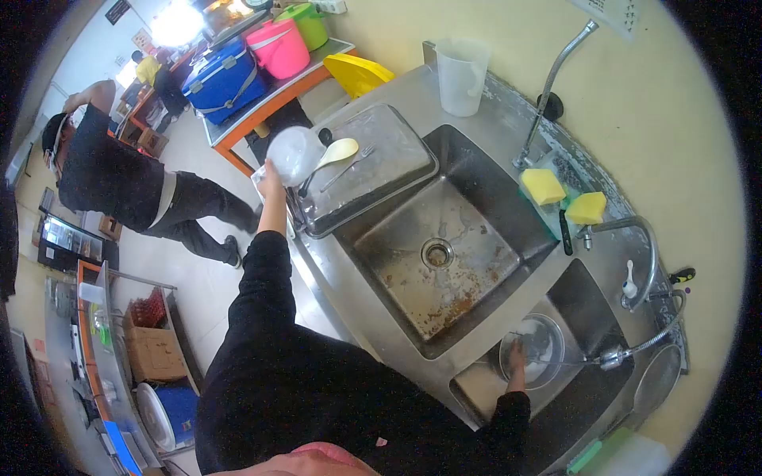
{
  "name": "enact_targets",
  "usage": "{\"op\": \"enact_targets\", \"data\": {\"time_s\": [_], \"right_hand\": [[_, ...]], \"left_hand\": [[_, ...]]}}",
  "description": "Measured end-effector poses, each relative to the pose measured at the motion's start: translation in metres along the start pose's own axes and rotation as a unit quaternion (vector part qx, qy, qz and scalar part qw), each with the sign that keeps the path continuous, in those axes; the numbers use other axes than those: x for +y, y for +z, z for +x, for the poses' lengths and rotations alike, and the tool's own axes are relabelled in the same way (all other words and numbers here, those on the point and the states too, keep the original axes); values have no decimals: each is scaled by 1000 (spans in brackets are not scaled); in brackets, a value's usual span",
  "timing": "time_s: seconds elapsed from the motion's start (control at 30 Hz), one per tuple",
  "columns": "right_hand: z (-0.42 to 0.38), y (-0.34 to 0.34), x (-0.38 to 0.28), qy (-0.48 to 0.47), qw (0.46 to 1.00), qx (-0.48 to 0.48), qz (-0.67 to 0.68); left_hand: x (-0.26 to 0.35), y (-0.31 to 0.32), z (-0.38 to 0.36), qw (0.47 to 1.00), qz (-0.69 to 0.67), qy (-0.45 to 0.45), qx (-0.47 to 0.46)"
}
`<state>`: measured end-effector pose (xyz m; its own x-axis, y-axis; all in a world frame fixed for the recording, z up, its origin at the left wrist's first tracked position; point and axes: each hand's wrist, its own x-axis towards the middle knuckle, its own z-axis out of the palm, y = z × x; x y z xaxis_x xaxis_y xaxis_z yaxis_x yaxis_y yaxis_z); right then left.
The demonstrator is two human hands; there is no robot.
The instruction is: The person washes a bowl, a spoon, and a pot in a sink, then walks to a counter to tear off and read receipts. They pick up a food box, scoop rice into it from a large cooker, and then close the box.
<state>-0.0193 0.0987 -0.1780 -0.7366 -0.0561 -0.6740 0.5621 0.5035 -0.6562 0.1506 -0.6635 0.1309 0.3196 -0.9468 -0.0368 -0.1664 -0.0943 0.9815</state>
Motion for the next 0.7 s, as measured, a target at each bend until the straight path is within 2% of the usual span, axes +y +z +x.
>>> {"op": "enact_targets", "data": {"time_s": [0.03,0.13,0.23,0.27,0.3,0.33,0.37,0.4,0.47,0.53,0.63,0.67,0.7], "right_hand": [[-7,12,-6,35,989,-59,128],[-50,40,-54,-90,932,-205,286],[-36,49,-47,-93,867,-251,421],[-21,45,-28,-104,962,-167,191],[-75,46,-75,-131,987,-95,21],[-37,48,-12,-159,983,-84,-20],[-51,49,-16,-208,938,48,-272],[-58,51,-21,-230,902,68,-359],[-94,39,-63,-193,907,76,-366],[-110,23,-74,-120,898,35,-423],[-121,5,-70,-149,920,-31,-362],[-118,-2,-72,-110,940,-74,-315],[-108,-7,-73,-33,992,-42,-115]], "left_hand": [[-14,4,14,999,36,-3,-4],[-44,3,35,985,167,44,-13],[-65,1,66,940,338,29,-41],[-53,-7,62,952,292,42,-84],[-41,-15,59,960,243,51,-128],[-39,-9,63,953,256,61,-148],[-39,-6,62,948,283,44,-136],[-36,-2,56,948,301,14,-104],[-27,2,32,955,293,-44,-20],[-10,-5,-3,962,269,-36,-9],[14,-16,-47,969,246,-20,5],[18,-17,-57,973,232,-14,6],[10,-14,-48,976,214,-23,12]]}}
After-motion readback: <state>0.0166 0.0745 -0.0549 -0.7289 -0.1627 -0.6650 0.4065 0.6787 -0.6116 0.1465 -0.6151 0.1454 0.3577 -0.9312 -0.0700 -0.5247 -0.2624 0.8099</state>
